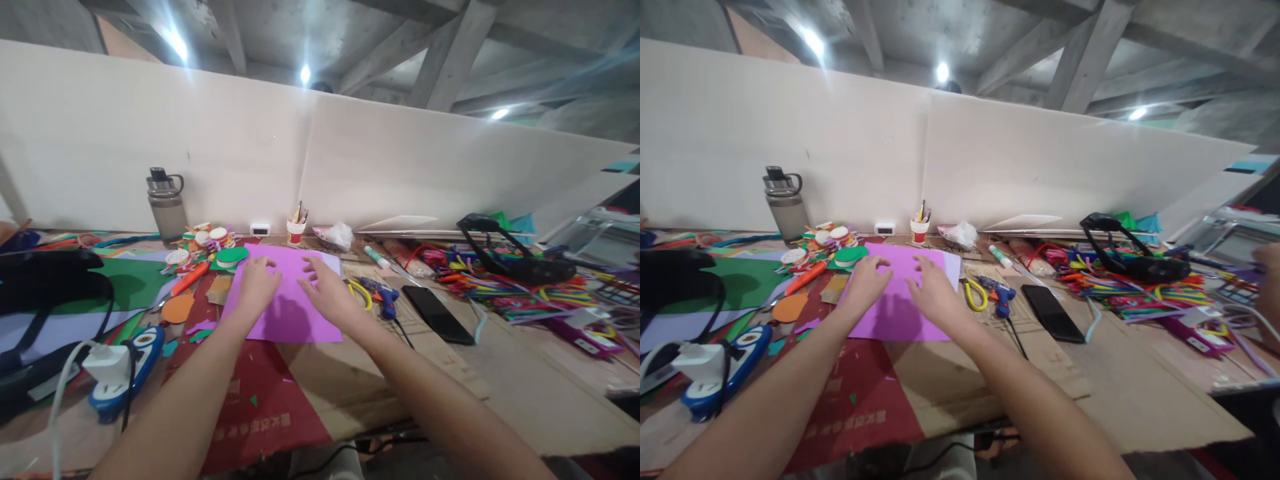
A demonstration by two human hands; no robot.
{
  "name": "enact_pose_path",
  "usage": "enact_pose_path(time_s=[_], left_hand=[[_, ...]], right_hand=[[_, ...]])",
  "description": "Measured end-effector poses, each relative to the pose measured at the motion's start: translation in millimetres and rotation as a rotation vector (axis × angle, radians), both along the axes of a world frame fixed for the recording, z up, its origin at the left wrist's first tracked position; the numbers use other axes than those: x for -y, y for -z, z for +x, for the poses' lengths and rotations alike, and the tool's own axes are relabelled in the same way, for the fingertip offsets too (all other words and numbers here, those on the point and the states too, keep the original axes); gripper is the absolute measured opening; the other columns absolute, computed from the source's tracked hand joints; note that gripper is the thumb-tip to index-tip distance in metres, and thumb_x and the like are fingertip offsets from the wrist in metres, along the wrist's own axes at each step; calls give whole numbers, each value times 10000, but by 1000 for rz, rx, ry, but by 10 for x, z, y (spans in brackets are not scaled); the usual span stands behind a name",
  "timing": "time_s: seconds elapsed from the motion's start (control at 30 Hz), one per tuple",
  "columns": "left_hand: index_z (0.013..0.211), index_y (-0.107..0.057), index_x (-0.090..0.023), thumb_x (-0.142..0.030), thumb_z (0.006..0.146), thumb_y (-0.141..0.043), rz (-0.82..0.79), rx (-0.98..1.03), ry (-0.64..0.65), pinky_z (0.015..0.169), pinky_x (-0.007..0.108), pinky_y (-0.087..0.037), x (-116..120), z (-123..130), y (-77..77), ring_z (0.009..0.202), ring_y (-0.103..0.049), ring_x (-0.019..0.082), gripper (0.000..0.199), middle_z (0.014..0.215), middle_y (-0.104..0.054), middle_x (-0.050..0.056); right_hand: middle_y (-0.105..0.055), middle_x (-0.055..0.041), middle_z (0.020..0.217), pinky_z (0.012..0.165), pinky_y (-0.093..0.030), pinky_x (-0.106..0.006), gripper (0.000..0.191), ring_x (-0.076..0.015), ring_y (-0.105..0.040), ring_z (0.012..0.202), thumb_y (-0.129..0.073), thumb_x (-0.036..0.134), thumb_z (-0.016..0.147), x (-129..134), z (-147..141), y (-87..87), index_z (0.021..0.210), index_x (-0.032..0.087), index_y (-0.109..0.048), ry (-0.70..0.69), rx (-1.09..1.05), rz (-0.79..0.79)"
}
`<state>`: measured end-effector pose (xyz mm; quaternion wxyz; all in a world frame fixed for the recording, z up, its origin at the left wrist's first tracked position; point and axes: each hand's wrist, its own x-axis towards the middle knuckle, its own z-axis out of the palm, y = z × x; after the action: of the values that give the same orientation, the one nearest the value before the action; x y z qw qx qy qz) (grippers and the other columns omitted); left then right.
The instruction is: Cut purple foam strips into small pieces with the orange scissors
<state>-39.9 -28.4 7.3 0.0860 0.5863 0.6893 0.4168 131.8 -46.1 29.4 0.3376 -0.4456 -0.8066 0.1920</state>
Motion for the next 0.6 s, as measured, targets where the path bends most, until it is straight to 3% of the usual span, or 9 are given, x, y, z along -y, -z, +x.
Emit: enact_pose_path(time_s=[0.1,0.2,0.43,0.6], left_hand=[[1092,-644,-172,-291,778,-570,-138,-200,-207,1049,493,-335,-7,-112,0,1237,-460,361,345,1248,-565,167],[1216,-582,-183,-393,788,-555,-264,-218,-304,1021,547,-330,-2,-158,31,1278,-408,413,478,1329,-494,197],[1311,-467,-98,-449,767,-573,-437,-270,-312,959,581,-315,-40,-222,174,1254,-434,465,657,1337,-457,318],[1318,-471,-121,-451,771,-581,-420,-252,-320,931,573,-322,-44,-230,154,1219,-480,462,649,1301,-492,309]], right_hand=[[-576,-239,1244,999,-397,-435,600,-319,-546,1165,-550,350,913,-369,194,242,1421,61,-414,249,313,-35],[-580,-251,1225,960,-412,-411,613,-342,-544,1176,-552,405,910,-489,296,427,1408,75,-418,348,436,-65],[-613,-228,1162,895,-444,-393,637,-349,-591,1114,-633,418,850,-486,309,509,1376,110,-447,362,426,-74],[-618,-214,1187,897,-459,-372,698,-313,-605,1108,-700,329,793,-542,278,558,1398,104,-432,360,284,-147]])
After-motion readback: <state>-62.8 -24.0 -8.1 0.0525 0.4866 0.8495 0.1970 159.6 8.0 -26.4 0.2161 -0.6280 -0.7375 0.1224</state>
